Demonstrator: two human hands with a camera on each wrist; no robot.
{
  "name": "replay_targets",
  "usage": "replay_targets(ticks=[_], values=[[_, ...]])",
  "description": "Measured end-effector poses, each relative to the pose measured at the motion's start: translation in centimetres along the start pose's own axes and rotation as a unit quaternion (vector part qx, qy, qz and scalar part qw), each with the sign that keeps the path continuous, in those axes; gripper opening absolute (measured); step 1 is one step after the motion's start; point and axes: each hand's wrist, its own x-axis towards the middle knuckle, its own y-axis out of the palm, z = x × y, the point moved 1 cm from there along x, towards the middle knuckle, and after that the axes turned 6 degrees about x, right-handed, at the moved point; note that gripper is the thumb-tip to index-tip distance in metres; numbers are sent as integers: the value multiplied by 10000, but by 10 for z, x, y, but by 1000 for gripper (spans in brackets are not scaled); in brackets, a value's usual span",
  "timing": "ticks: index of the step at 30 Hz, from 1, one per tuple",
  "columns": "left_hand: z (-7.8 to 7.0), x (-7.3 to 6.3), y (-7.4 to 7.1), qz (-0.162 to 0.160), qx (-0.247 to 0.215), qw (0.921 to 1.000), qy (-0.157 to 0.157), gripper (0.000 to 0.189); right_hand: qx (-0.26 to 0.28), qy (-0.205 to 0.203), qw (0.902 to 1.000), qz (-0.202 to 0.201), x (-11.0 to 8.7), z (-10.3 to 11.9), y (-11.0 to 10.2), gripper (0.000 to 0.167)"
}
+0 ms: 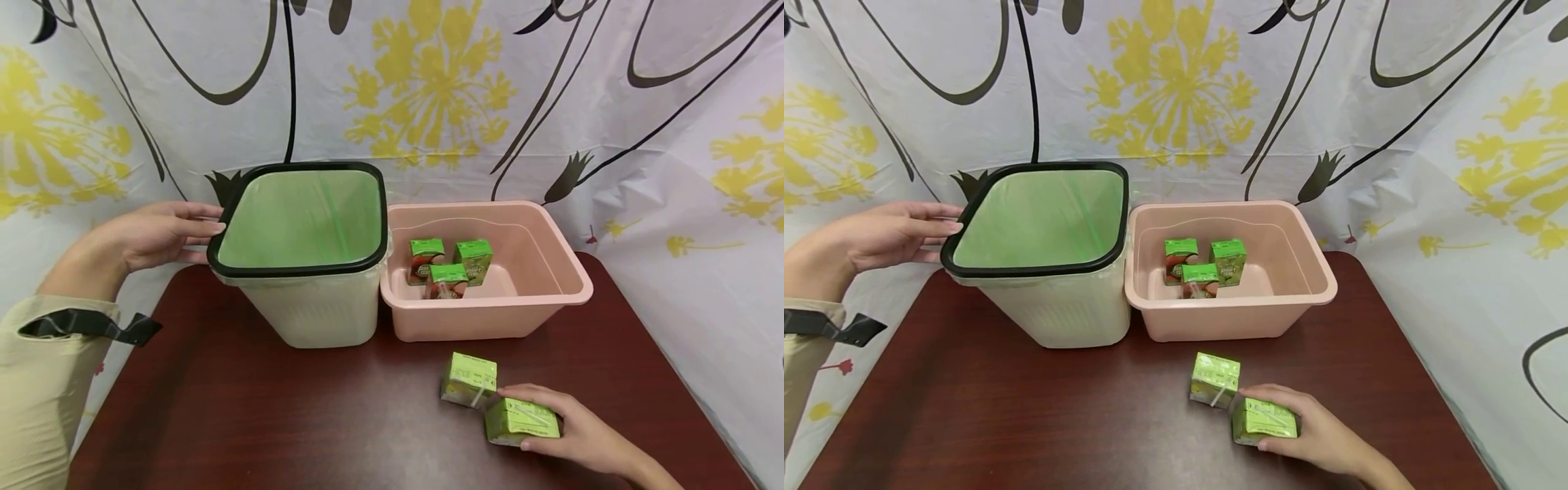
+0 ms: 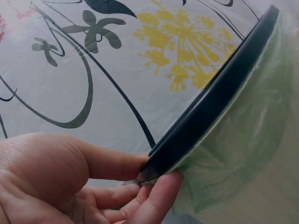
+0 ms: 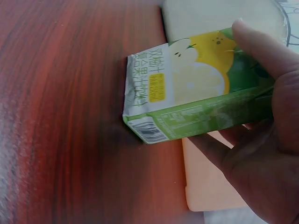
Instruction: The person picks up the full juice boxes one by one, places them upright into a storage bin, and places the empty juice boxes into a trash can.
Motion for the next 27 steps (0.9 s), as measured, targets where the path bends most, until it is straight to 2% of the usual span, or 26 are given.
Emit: replay_targets(ticks=[4, 11, 18, 27], values=[[-2, 0, 1, 10, -13, 10000, 3, 65, 214, -29, 9997, 141, 1, 0, -1, 58], [-3, 1, 2, -12, 75, 10000, 26, 67, 231, -222, 9993, 207, 3, 7, -12, 58], [-2, 2, 1, 10, -43, 10000, -25, 66, -143, -491, 9986, 114, 5, 27, -33, 61], [0, 2, -1, 28, -40, 10000, -7, 66, -794, -337, 9960, -214, 23, 68, -68, 64]])
